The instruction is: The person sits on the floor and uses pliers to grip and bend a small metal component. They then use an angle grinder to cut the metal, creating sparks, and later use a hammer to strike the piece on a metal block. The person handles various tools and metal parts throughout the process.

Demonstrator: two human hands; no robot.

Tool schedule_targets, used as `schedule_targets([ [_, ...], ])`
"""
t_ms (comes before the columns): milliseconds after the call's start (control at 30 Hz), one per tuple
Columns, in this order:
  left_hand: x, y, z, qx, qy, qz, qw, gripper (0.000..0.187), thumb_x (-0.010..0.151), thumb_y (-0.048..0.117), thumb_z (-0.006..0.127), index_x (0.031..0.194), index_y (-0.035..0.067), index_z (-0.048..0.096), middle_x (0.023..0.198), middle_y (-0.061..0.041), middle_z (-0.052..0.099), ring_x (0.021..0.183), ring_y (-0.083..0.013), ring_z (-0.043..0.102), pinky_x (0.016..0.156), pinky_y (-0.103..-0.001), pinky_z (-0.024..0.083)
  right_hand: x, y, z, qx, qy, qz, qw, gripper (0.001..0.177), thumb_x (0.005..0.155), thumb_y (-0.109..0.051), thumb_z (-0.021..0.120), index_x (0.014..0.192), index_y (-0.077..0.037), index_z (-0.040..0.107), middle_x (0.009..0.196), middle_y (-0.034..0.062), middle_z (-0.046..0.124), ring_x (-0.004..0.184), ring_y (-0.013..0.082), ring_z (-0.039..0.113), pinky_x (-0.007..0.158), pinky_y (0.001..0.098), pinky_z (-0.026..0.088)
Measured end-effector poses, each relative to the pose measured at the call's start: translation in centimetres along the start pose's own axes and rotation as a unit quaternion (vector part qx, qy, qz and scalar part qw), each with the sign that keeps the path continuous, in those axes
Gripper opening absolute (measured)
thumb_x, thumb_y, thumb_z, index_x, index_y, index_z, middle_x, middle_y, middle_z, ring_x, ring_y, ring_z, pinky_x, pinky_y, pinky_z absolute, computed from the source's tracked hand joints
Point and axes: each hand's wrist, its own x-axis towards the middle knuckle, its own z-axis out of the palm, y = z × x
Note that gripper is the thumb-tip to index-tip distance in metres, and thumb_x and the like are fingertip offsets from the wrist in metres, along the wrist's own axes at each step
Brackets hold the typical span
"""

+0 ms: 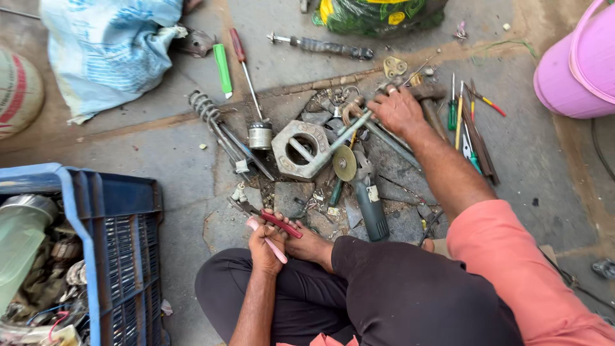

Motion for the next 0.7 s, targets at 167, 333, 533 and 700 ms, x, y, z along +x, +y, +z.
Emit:
schedule_targets([
  [167, 1.1, 0.2, 0.7, 0.006, 0.023, -0.02, 1.0, 0.047, 0.072, 0.008, 0.047, 0.119, 0.009, 0.048, 0.106, -0.012, 0.057, 0.104, -0.0317, 0.056, 0.095, -0.056, 0.048, 0.0, 2.1, -5.6, 0.124, 0.019, 0.037, 0.991, 0.023, 0.105, -0.044, 0.057, 0.109, -0.025, 0.068, 0.1, 0.0062, 0.072, 0.101, 0.0266, 0.068, 0.105, 0.0515, 0.045],
  [333, 1.8, 0.1, 1.5, 0.002, 0.011, -0.021, 1.0, 0.049, 0.072, 0.011, 0.049, 0.121, 0.008, 0.051, 0.105, -0.013, 0.058, 0.104, -0.0321, 0.057, 0.094, -0.056, 0.049, -3.1, 6.6, -8.5, 0.231, 0.003, 0.169, 0.958, 0.032, 0.1, -0.05, 0.066, 0.113, -0.021, 0.071, 0.099, 0.0098, 0.073, 0.091, 0.032, 0.069, 0.079, 0.0498, 0.054],
  [533, 2.4, 0.2, 2.6, 0.0, -0.018, -0.048, 0.999, 0.05, 0.071, 0.011, 0.05, 0.121, 0.007, 0.051, 0.107, -0.013, 0.058, 0.104, -0.031, 0.056, 0.095, -0.054, 0.049, -7.1, 11.3, -11.5, -0.012, -0.068, 0.152, 0.986, 0.03, 0.1, -0.03, 0.063, 0.128, -0.024, 0.072, 0.121, 0.0106, 0.073, 0.103, 0.0302, 0.069, 0.086, 0.0486, 0.056],
  [700, 2.3, -0.1, 3.8, 0.002, -0.059, -0.057, 0.997, 0.047, 0.073, 0.01, 0.05, 0.12, 0.004, 0.049, 0.109, -0.015, 0.056, 0.107, -0.032, 0.057, 0.098, -0.053, 0.049, -11.1, 12.9, -15.5, -0.068, 0.006, 0.151, 0.986, 0.021, 0.096, -0.018, 0.069, 0.115, -0.02, 0.079, 0.108, 0.004, 0.078, 0.098, 0.0263, 0.072, 0.084, 0.0437, 0.057],
])
